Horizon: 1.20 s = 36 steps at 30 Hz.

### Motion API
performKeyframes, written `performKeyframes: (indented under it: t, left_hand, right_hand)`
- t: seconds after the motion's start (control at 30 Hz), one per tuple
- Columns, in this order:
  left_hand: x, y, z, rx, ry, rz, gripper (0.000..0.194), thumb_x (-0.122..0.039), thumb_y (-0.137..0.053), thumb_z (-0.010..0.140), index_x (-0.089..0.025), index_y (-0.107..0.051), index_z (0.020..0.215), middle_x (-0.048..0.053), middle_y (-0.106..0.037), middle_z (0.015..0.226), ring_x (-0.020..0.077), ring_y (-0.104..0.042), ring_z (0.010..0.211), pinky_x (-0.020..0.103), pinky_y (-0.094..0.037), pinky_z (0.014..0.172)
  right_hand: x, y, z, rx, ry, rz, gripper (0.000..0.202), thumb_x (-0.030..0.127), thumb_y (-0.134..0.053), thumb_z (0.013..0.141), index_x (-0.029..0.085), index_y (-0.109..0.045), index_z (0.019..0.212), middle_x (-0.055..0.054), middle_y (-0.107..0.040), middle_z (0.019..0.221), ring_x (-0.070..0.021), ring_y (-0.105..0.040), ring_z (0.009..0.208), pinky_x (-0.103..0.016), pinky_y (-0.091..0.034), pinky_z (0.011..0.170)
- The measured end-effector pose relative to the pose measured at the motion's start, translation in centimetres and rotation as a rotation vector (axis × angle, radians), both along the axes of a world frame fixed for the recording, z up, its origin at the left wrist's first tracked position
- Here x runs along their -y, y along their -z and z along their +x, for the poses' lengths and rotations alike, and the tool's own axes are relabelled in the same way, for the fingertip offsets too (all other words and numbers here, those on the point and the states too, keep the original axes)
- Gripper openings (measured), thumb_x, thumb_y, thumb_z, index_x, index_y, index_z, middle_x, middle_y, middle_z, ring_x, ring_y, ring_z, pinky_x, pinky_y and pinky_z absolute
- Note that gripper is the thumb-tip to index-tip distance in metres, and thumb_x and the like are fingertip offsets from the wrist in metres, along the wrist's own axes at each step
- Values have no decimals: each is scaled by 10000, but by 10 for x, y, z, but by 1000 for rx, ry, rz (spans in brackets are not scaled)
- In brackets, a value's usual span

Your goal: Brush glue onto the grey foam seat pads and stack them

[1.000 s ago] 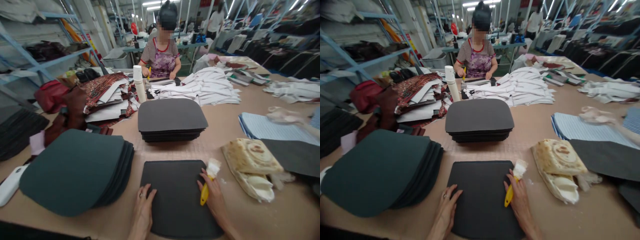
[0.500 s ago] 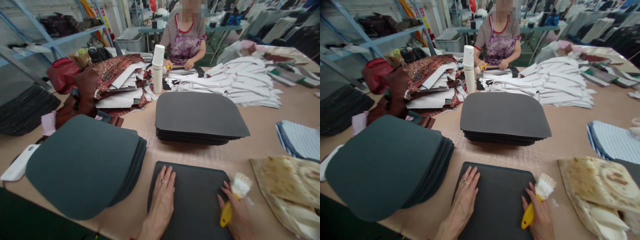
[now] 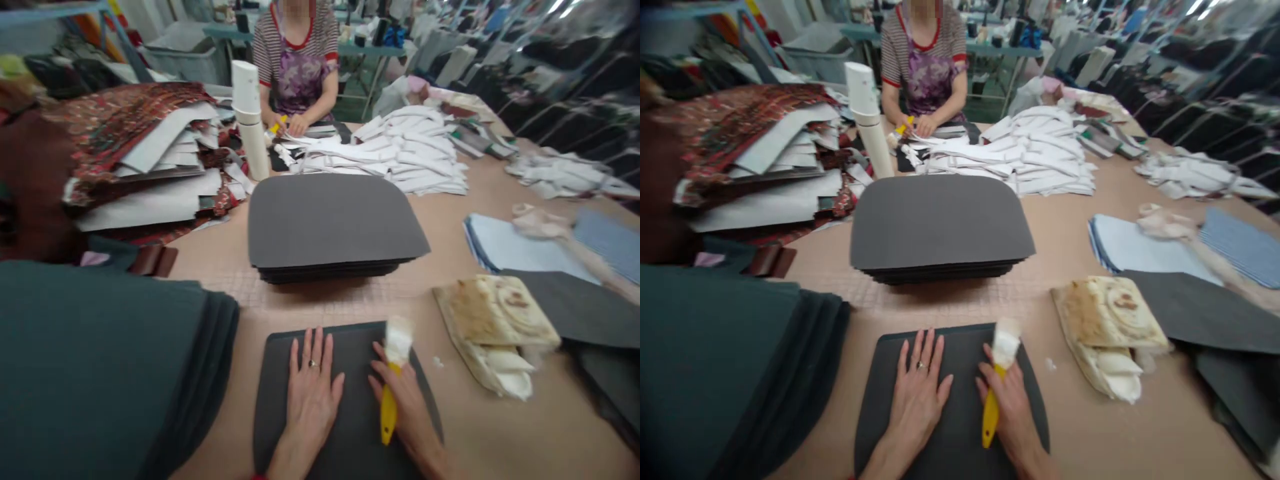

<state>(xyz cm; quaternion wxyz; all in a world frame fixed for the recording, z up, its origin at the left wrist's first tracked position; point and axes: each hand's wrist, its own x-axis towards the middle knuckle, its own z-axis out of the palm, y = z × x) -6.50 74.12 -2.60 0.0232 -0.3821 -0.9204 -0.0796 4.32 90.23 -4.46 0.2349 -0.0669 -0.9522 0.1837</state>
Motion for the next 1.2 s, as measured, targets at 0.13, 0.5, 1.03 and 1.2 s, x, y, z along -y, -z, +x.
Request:
performKeyframes:
  t: [0.13, 0.5, 1.03, 1.2]
  left_hand:
    - [-7, 4, -7, -99, 66, 19, 553, -218, -418, 830, -97, -334, 1364, 190, -280, 1447, 336, -211, 1347, 565, -265, 1038]
    - [-21, 7, -11, -158, 108, 57, 442, -230, -400, 830, -112, -524, 1237, 252, -390, 1361, 369, -243, 1328, 598, -278, 985]
    - [-20, -4, -12, -125, 68, 43, 490, -299, -411, 854, -122, -420, 1312, 159, -453, 1350, 293, -369, 1263, 512, -263, 1010]
    - [-23, -19, -17, -81, 33, 75, 437, -281, -447, 849, -156, -463, 1268, 122, -571, 1231, 268, -503, 1113, 485, -309, 926]
  right_hand:
    - [24, -21, -26, 34, -201, -57, 151, 142, -457, 880, 161, -555, 994, -129, -602, 1148, -223, -512, 1149, -423, -466, 934]
    - [-7, -13, -32, 26, -213, -160, 131, 199, -483, 883, 168, -567, 978, -105, -610, 1110, -196, -522, 1098, -377, -408, 991]
    - [-42, 15, 34, -148, 448, -281, 241, 226, -475, 883, 153, -556, 1099, -143, -612, 1133, -248, -591, 1045, -433, -523, 860]
    - [-29, 15, 52, -154, 438, -322, 249, 206, -497, 870, 150, -527, 1112, -144, -608, 1146, -241, -599, 1038, -420, -517, 876]
